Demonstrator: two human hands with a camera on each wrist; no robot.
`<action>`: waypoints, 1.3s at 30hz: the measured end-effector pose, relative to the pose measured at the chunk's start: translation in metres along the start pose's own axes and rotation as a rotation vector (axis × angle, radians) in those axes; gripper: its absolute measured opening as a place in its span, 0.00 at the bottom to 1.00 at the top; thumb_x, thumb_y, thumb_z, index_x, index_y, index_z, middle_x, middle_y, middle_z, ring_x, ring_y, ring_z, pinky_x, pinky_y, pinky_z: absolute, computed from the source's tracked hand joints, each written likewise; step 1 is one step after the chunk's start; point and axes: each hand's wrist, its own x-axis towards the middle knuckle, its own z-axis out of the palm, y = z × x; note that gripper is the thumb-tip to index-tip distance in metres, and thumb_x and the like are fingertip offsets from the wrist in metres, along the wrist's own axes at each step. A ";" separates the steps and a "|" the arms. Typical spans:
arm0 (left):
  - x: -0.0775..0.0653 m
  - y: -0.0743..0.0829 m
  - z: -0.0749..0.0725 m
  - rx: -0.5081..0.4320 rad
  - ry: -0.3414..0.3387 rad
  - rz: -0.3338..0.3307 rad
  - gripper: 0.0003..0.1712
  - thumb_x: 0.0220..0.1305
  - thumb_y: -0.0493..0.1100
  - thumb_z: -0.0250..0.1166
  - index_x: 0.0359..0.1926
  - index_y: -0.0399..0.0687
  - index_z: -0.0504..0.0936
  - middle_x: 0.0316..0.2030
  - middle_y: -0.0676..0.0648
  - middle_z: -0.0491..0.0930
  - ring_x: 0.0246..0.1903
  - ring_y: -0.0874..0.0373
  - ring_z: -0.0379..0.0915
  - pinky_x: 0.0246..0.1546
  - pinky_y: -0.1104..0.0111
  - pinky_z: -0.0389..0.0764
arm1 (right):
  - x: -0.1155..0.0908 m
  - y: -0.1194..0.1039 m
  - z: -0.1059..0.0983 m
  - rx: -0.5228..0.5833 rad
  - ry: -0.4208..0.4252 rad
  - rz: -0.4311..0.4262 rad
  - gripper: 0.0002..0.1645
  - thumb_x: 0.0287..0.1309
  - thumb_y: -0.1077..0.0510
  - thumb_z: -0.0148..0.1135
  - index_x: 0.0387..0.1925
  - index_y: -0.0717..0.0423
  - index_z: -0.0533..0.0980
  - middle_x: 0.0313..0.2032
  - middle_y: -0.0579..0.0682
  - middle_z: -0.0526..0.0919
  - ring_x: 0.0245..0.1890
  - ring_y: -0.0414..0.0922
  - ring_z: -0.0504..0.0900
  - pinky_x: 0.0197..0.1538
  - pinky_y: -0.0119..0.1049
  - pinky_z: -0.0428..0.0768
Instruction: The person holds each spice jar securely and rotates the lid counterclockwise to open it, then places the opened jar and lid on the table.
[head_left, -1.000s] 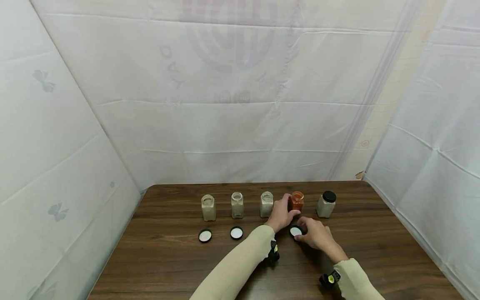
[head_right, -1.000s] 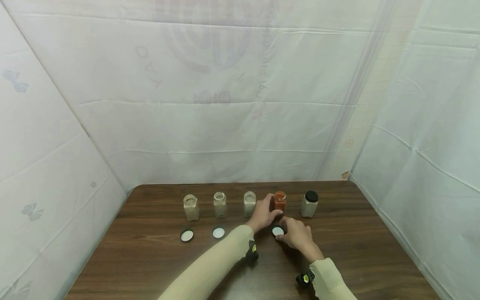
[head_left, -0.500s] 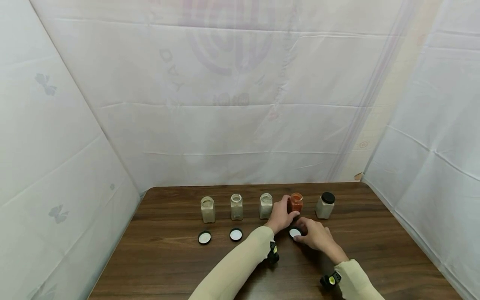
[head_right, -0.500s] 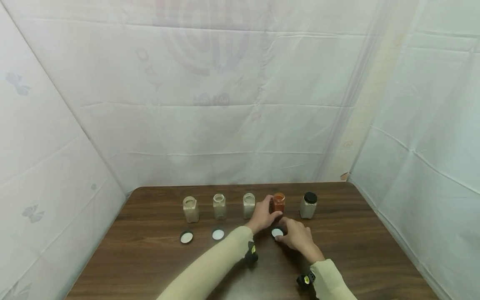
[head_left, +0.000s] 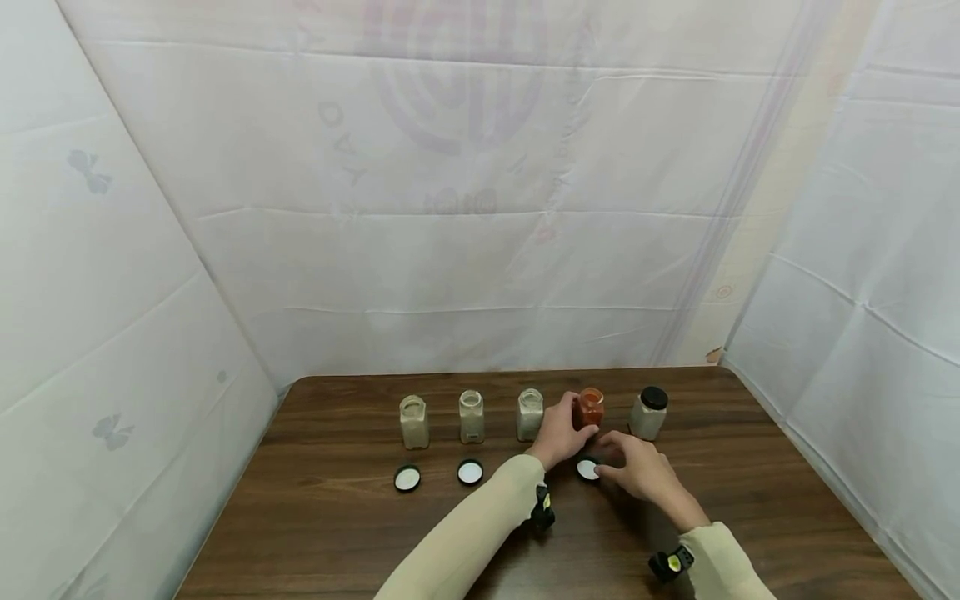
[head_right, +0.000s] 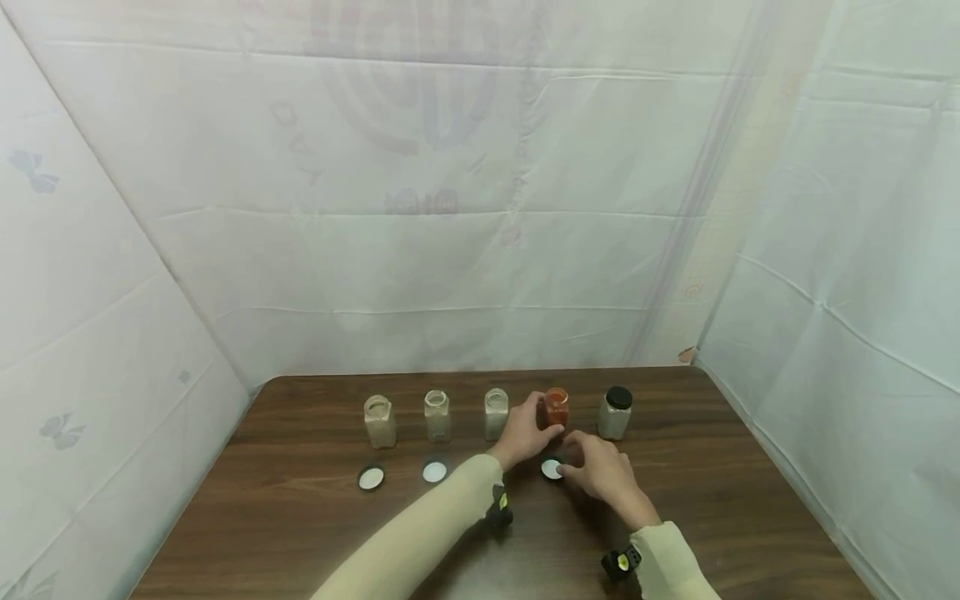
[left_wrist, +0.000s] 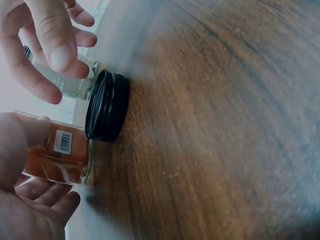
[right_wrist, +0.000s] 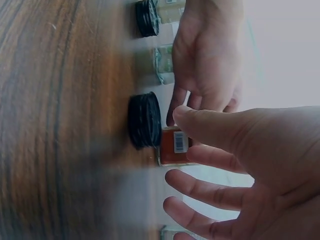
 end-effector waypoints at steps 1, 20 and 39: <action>0.000 0.000 0.000 -0.002 0.000 0.004 0.29 0.68 0.47 0.72 0.64 0.45 0.71 0.54 0.44 0.82 0.54 0.50 0.80 0.53 0.60 0.82 | -0.001 0.000 -0.001 0.004 0.002 -0.004 0.22 0.57 0.55 0.77 0.53 0.55 0.82 0.42 0.51 0.87 0.41 0.52 0.86 0.42 0.57 0.81; 0.006 0.009 -0.006 -0.061 0.032 0.044 0.40 0.68 0.51 0.71 0.73 0.46 0.64 0.59 0.42 0.78 0.54 0.52 0.79 0.53 0.62 0.81 | -0.004 0.006 -0.023 0.023 0.066 -0.054 0.25 0.58 0.55 0.76 0.54 0.60 0.80 0.46 0.60 0.87 0.47 0.59 0.85 0.46 0.59 0.82; 0.010 0.034 -0.013 -0.106 0.058 0.193 0.38 0.70 0.52 0.68 0.75 0.53 0.64 0.60 0.46 0.76 0.46 0.63 0.79 0.47 0.71 0.81 | -0.010 0.014 -0.037 0.038 0.099 -0.059 0.25 0.59 0.57 0.75 0.55 0.62 0.79 0.49 0.64 0.85 0.49 0.61 0.85 0.48 0.60 0.82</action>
